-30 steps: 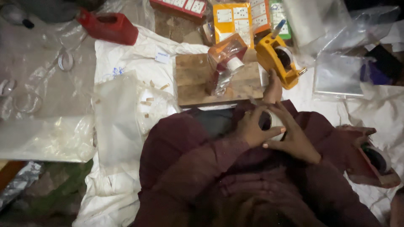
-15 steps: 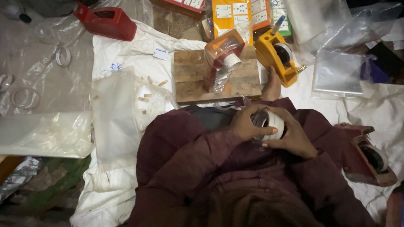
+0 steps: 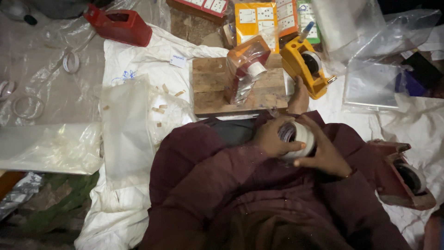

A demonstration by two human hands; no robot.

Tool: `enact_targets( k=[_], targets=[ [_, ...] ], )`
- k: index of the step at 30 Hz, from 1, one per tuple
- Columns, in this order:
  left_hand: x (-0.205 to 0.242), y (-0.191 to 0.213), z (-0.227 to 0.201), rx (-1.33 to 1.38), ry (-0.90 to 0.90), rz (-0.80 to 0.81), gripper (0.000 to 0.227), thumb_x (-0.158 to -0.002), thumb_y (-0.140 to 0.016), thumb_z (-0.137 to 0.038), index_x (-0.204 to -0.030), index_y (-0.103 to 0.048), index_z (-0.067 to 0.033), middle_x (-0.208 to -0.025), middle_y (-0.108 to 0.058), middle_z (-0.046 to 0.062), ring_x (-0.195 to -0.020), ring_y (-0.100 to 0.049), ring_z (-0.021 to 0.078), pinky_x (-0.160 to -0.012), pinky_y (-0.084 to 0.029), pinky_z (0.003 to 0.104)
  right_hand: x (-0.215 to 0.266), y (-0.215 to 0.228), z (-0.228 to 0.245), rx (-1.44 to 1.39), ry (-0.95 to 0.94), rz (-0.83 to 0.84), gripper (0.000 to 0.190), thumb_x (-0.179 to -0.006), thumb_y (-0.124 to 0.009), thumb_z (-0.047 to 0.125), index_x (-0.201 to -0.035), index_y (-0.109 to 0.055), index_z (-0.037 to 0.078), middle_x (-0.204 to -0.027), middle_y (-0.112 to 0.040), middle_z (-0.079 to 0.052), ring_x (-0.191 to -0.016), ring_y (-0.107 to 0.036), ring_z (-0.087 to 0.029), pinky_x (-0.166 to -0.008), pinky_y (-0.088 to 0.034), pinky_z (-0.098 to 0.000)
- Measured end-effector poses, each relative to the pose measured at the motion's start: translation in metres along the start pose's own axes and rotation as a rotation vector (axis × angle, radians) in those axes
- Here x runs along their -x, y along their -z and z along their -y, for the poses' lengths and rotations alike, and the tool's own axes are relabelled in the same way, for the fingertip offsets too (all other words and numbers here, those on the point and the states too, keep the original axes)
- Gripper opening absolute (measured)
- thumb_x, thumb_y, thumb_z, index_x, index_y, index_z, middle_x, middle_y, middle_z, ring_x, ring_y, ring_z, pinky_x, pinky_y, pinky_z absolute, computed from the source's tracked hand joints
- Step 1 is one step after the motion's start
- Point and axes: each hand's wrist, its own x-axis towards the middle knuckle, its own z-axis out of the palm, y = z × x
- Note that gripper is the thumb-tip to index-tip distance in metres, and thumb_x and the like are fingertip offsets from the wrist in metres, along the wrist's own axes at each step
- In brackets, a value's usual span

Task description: The person sits on the floor and wraps small electrical switchboard units in clear plastic film using a handheld tape dispenser. They repeatedly place the unit on a wooden board, pull film from the dispenser, and smooth the plastic over the item before setting it aside.

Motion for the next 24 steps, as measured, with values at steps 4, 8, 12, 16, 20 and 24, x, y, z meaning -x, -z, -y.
enact_targets(
  k=[4,8,12,16,20,24],
  targets=[
    [0.004,-0.003,-0.006,-0.038,0.061,-0.009,0.090,-0.064,-0.088,-0.054,-0.136,-0.062,-0.0082,-0.126,-0.069,0.020,-0.118,-0.068,0.0343,-0.102,-0.054,0.043,0.002,-0.008,0.001,0.058,-0.076,-0.069,0.106,-0.057,-0.095,0.018,-0.148,-0.043,0.005,-0.141,-0.055,-0.011,-0.131,-0.052,-0.023,-0.109,-0.044,-0.0385],
    [0.004,0.000,-0.006,0.018,0.060,0.009,0.089,-0.062,-0.087,-0.055,-0.134,-0.063,-0.0085,-0.123,-0.072,0.018,-0.115,-0.071,0.0314,-0.101,-0.056,0.041,0.004,-0.008,0.002,0.090,-0.094,-0.103,0.101,-0.056,-0.095,0.016,-0.145,-0.047,0.006,-0.135,-0.058,-0.010,-0.125,-0.056,-0.022,-0.104,-0.048,-0.0378],
    [0.000,0.004,-0.003,0.124,0.029,0.066,0.089,-0.064,-0.089,-0.050,-0.136,-0.064,-0.0057,-0.127,-0.072,0.016,-0.117,-0.072,0.0267,-0.103,-0.056,0.038,0.002,-0.007,0.003,0.055,-0.184,-0.122,0.098,-0.053,-0.095,0.013,-0.141,-0.051,0.007,-0.127,-0.063,-0.008,-0.116,-0.061,-0.019,-0.097,-0.053,-0.0360],
    [-0.001,0.006,0.001,0.174,0.077,0.121,0.089,-0.064,-0.091,-0.047,-0.138,-0.064,-0.0053,-0.125,-0.074,0.016,-0.115,-0.073,0.0228,-0.103,-0.056,0.036,0.003,-0.008,0.002,-0.090,-0.237,-0.111,0.094,-0.055,-0.094,0.012,-0.139,-0.051,0.009,-0.122,-0.063,-0.006,-0.110,-0.063,-0.016,-0.090,-0.056,-0.0342],
    [0.000,0.008,0.005,0.199,0.063,0.139,0.088,-0.065,-0.091,-0.044,-0.138,-0.064,-0.0049,-0.126,-0.073,0.015,-0.115,-0.073,0.0224,-0.104,-0.056,0.035,0.004,-0.008,-0.001,0.023,-0.209,-0.135,0.092,-0.054,-0.094,0.010,-0.136,-0.053,0.010,-0.122,-0.063,-0.006,-0.109,-0.061,-0.016,-0.090,-0.055,-0.0329],
    [0.001,0.007,0.008,0.253,-0.006,0.130,0.088,-0.066,-0.092,-0.041,-0.140,-0.063,-0.0042,-0.129,-0.071,0.015,-0.118,-0.071,0.0228,-0.105,-0.056,0.035,0.005,-0.008,-0.003,0.020,-0.208,-0.130,0.091,-0.054,-0.093,0.008,-0.136,-0.053,0.010,-0.122,-0.062,-0.005,-0.110,-0.060,-0.016,-0.091,-0.054,-0.0328]
  ],
)
